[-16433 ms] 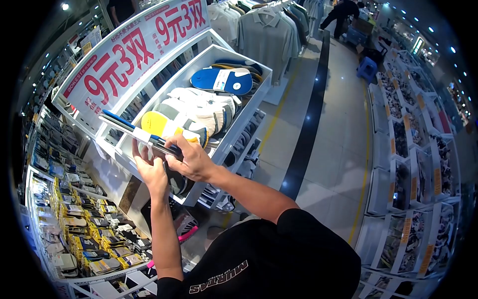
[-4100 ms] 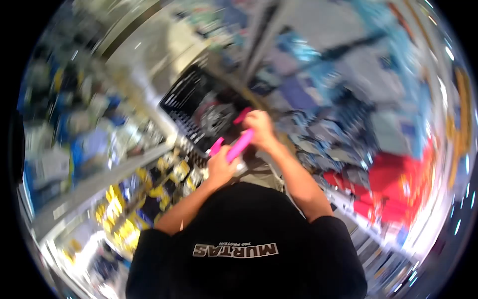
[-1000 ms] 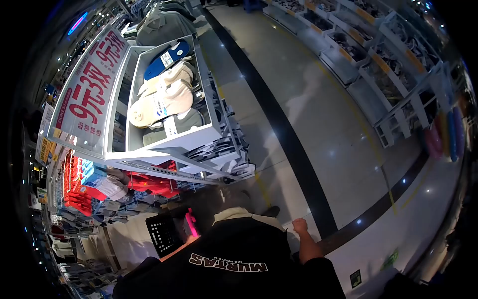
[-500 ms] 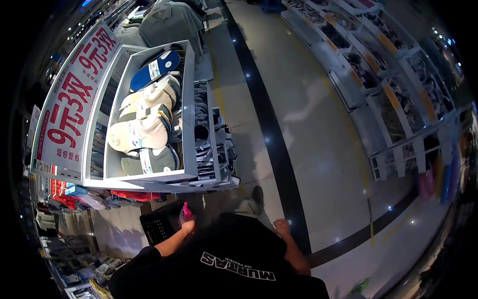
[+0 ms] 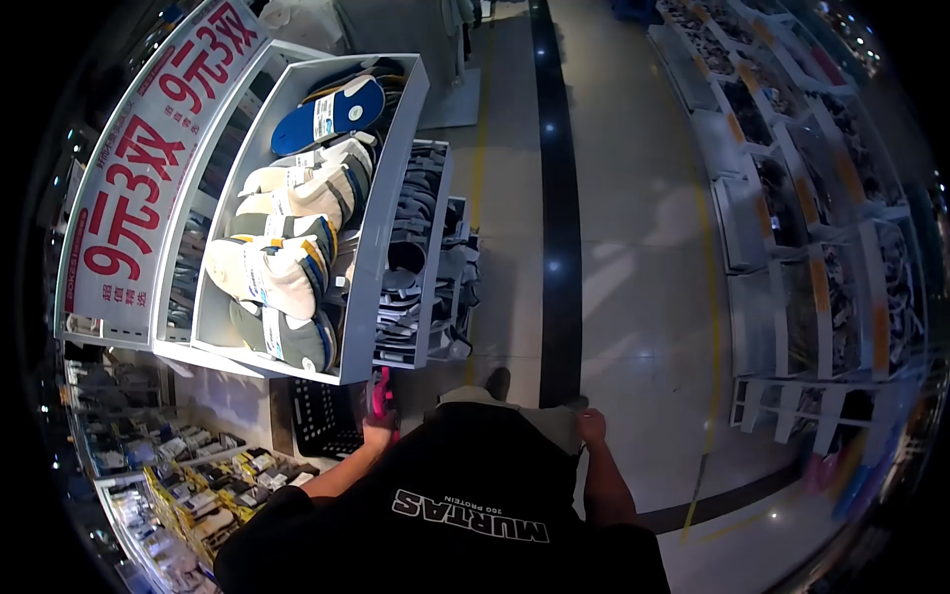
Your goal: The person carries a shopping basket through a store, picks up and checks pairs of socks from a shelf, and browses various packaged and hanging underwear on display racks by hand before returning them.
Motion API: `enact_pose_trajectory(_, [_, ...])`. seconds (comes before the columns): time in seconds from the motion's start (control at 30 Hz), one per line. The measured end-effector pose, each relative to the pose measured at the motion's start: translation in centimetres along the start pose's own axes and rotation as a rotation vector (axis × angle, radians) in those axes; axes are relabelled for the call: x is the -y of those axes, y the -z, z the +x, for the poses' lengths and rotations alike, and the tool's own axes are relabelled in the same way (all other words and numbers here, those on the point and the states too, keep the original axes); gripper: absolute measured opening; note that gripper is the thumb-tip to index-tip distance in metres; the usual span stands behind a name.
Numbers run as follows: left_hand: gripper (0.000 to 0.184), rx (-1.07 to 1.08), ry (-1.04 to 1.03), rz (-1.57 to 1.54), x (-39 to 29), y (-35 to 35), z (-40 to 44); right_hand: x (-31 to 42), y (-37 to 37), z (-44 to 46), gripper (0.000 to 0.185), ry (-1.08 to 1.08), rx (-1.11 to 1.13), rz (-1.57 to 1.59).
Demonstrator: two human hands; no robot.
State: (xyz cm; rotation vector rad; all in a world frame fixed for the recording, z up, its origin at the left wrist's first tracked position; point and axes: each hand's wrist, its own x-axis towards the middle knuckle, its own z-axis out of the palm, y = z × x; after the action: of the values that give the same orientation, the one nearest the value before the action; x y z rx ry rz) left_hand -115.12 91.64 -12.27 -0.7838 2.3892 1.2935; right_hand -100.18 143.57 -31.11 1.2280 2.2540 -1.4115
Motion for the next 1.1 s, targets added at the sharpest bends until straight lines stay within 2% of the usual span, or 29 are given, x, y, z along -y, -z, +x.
enact_pose_trajectory(0.03, [0.025,-0.021,-0.060,0.081,-0.9,-0.3,-1.0,-0.5,-0.1,2.0,0.020,0.083,-0.014,-0.136])
enact_pose_trajectory(0.07, [0.027,-0.069,-0.025,0.088,-1.0,-1.9,-2.2,-0.7,0.6,5.6,0.020,0.173,0.058,-0.171])
enact_pose_trajectory(0.17, [0.030,-0.161,0.004,0.152,-0.5,-3.4,-5.4,0.9,2.4,10.8,0.021,0.231,0.141,-0.116])
enact_pose_trajectory(0.23, [0.031,-0.189,-0.025,0.253,-0.1,-4.6,-7.2,4.2,4.9,12.7,0.023,0.135,0.271,0.019])
enact_pose_trajectory(0.27, [0.033,-0.141,0.123,0.248,-5.8,-4.4,-9.9,5.9,6.8,13.2,0.024,0.079,0.332,0.082])
enact_pose_trajectory(0.3, [0.032,-0.207,0.046,0.333,-3.2,-5.0,-9.4,7.3,8.6,13.7,0.024,0.103,0.329,0.027])
enact_pose_trajectory(0.37, [0.032,-0.300,0.051,0.438,-5.2,-5.8,-11.3,8.5,10.7,15.9,0.023,0.162,0.327,-0.080])
enact_pose_trajectory(0.47, [0.035,-0.342,0.068,0.477,-6.8,-6.6,-13.0,8.3,14.7,19.5,0.025,-0.002,0.399,-0.034])
enact_pose_trajectory(0.6, [0.034,-0.385,0.196,0.513,-10.2,-9.2,-15.3,6.0,20.7,23.7,0.023,-0.034,0.436,-0.024])
enact_pose_trajectory(0.7, [0.033,-0.486,0.262,0.464,-12.0,-11.7,-16.7,1.8,24.9,28.3,0.012,-0.011,0.568,-0.013])
enact_pose_trajectory(0.77, [0.030,-0.482,0.251,0.492,-13.5,-14.5,-18.1,0.2,26.7,32.3,0.013,0.156,0.733,-0.465])
enact_pose_trajectory(0.87, [0.029,-0.467,0.320,0.428,-15.7,-18.5,-19.8,2.4,28.6,35.6,0.010,0.051,0.863,-0.640])
enact_pose_trajectory(0.97, [0.032,-0.440,0.327,0.376,-17.2,-22.1,-20.2,9.9,29.2,35.2,0.011,-0.041,0.632,-0.375])
enact_pose_trajectory(1.1, [0.034,-0.397,0.370,0.294,-22.2,-26.0,-20.1,16.3,26.7,39.9,0.016,0.055,0.638,-0.207])
